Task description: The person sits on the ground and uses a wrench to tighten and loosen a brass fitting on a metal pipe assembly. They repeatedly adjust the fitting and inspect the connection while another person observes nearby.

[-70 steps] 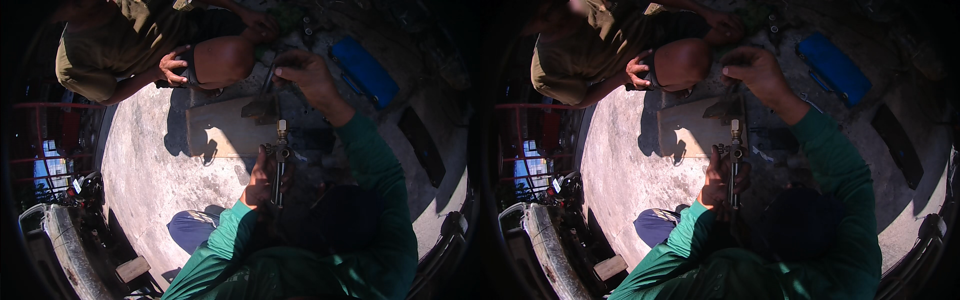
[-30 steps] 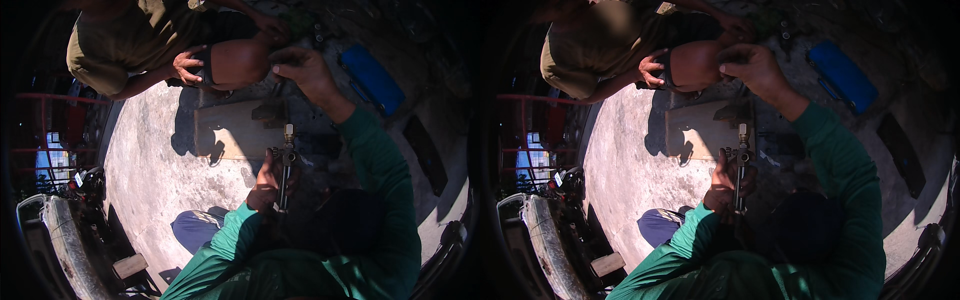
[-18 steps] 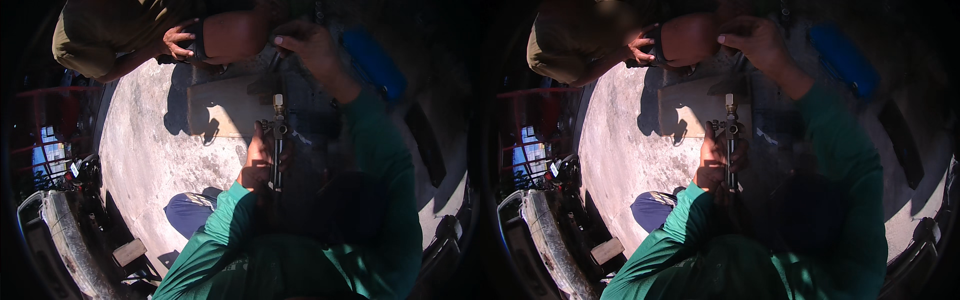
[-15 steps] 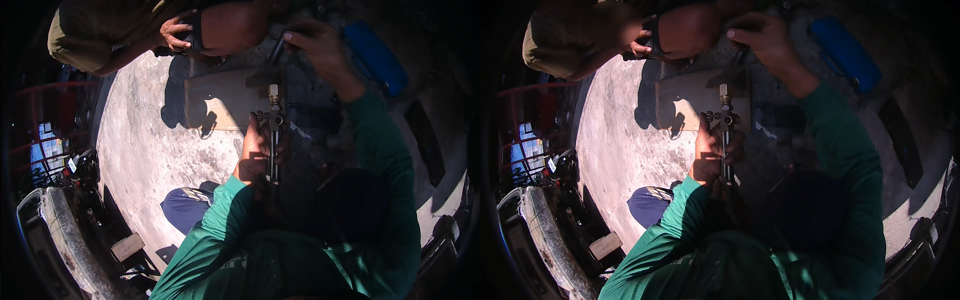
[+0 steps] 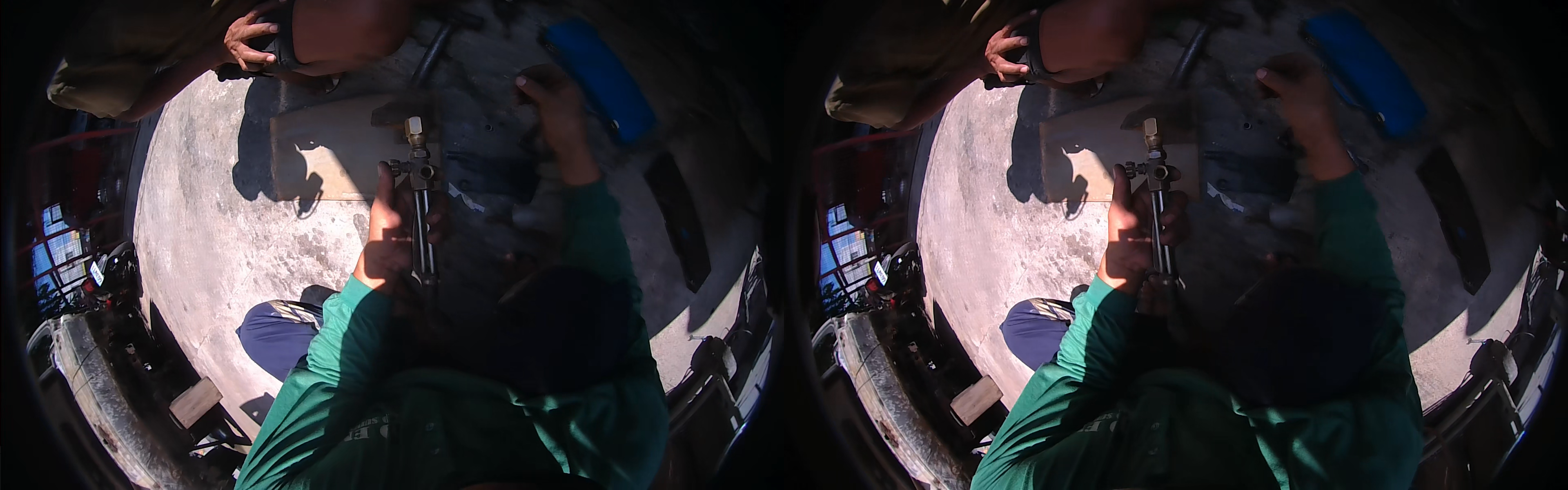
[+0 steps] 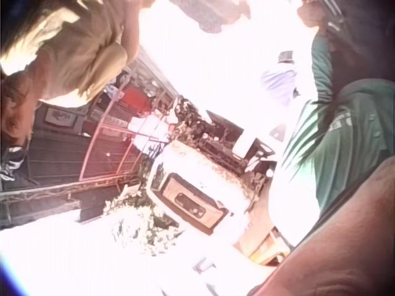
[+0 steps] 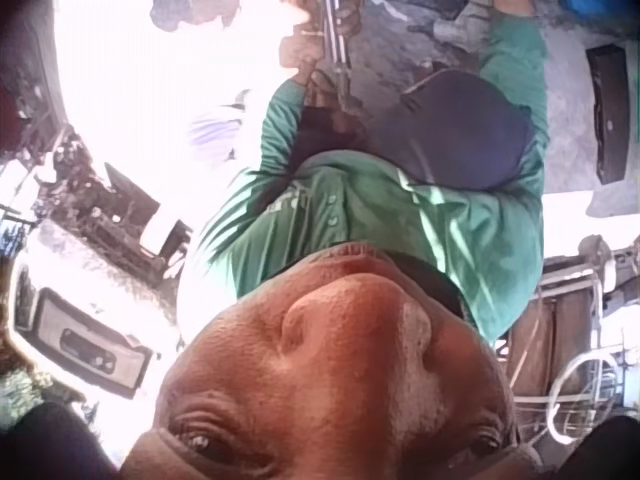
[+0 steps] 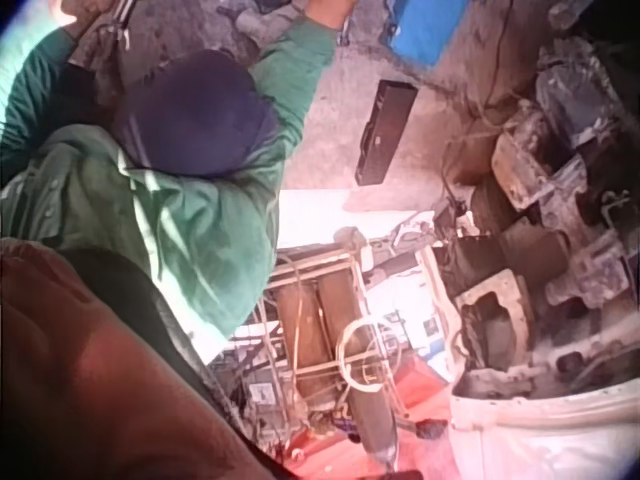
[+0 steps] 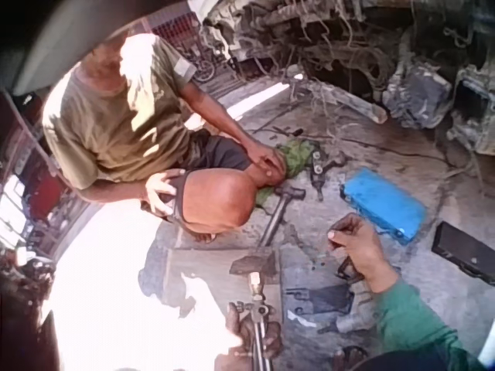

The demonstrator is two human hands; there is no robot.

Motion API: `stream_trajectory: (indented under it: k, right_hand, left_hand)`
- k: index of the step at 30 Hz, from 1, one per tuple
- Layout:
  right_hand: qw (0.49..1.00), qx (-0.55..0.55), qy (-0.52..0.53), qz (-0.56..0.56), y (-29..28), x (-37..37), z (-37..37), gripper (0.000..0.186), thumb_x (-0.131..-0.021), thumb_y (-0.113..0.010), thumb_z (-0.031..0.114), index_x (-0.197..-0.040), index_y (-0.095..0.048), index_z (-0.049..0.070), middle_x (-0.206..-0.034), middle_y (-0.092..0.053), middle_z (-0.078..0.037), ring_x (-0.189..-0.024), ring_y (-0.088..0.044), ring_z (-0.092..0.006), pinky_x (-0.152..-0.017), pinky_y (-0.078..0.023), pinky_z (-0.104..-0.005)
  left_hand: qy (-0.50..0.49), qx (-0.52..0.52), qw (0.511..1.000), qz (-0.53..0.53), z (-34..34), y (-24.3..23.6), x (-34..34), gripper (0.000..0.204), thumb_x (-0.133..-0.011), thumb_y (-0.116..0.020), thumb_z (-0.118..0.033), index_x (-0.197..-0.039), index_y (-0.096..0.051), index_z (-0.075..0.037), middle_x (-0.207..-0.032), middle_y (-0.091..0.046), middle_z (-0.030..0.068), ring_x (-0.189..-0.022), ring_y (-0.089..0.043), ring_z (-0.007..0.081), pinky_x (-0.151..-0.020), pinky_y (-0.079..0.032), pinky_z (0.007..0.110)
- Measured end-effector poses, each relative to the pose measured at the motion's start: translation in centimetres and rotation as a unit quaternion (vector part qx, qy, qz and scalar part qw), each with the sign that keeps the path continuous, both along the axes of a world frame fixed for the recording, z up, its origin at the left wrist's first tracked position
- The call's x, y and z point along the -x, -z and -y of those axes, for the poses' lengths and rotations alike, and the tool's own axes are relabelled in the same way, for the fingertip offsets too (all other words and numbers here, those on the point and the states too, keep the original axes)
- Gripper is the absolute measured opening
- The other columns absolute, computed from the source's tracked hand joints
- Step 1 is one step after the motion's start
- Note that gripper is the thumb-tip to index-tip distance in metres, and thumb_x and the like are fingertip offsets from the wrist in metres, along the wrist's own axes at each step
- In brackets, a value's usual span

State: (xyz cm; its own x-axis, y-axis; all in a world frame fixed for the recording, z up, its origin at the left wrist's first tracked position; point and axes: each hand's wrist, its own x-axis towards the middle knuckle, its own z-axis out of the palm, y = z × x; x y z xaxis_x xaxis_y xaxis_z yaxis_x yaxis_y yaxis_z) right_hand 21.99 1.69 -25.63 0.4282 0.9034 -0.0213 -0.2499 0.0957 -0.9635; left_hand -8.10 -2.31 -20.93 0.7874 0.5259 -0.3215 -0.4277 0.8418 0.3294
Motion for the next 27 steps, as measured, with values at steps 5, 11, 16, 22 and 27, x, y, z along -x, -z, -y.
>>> stream_trajectory:
  k: [5, 11, 16, 22, 27]
  right_hand:
    - [0.983, 0.077, -0.09, 0.14, 3.2, -4.1, -0.4, 0.018, -0.082, -0.074, 0.005, -0.096, -0.067, -0.003, -0.087, -0.068, -0.009, -0.072, -0.065, -0.0169, -0.066, -0.052, -0.0316]
    - [0.839, 0.132, -0.232, 0.473, 5.3, -3.1, -4.3, 0.023, -0.075, -0.07, 0.003, -0.098, -0.071, 0.0, -0.095, -0.07, -0.019, -0.087, -0.069, -0.0331, -0.076, -0.055, -0.0435]
    - [0.695, 0.155, -0.329, 0.62, 9.3, -2.1, -7.3, 0.028, -0.078, -0.065, 0.005, -0.105, -0.07, -0.001, -0.105, -0.068, -0.026, -0.099, -0.065, -0.0447, -0.087, -0.052, -0.0499]
    - [0.663, 0.145, -0.35, 0.646, 11.5, -2.1, -7.1, 0.023, -0.08, -0.064, 0.003, -0.102, -0.07, 0.0, -0.104, -0.068, -0.024, -0.1, -0.065, -0.0434, -0.089, -0.052, -0.0497]
    - [0.642, 0.125, -0.382, 0.654, 11.9, -1.1, -7.2, 0.024, -0.076, -0.067, 0.005, -0.099, -0.071, 0.002, -0.105, -0.068, -0.023, -0.1, -0.065, -0.0411, -0.088, -0.052, -0.0494]
  left_hand:
    - [-0.02, -0.008, 0.997, -0.072, 0.4, 0.5, -0.4, 0.074, -0.095, -0.031, -0.077, -0.118, -0.058, -0.013, -0.071, -0.052, 0.006, -0.055, -0.051, 0.0205, -0.054, -0.043, 0.032]
    - [-0.017, -0.011, 0.993, -0.112, 0.5, 0.6, -0.8, 0.075, -0.093, -0.033, -0.079, -0.116, -0.058, -0.013, -0.068, -0.051, 0.0052, -0.054, -0.051, 0.0201, -0.053, -0.042, 0.032]
    - [-0.015, -0.008, 0.991, -0.134, 0.1, 0.8, -0.6, 0.076, -0.09, -0.036, -0.082, -0.114, -0.058, -0.014, -0.067, -0.051, 0.0049, -0.054, -0.05, 0.0194, -0.052, -0.042, 0.031]
    - [-0.006, -0.007, 0.989, -0.145, -0.3, 1.4, 0.2, 0.074, -0.091, -0.039, -0.08, -0.116, -0.059, -0.013, -0.071, -0.053, 0.0042, -0.061, -0.052, 0.0159, -0.052, -0.042, 0.031]
    - [0.027, -0.05, 0.988, -0.145, -1.1, 1.5, 0.4, 0.075, -0.09, -0.039, -0.081, -0.116, -0.058, -0.013, -0.074, -0.054, 0.0041, -0.063, -0.052, 0.0143, -0.051, -0.042, 0.03]
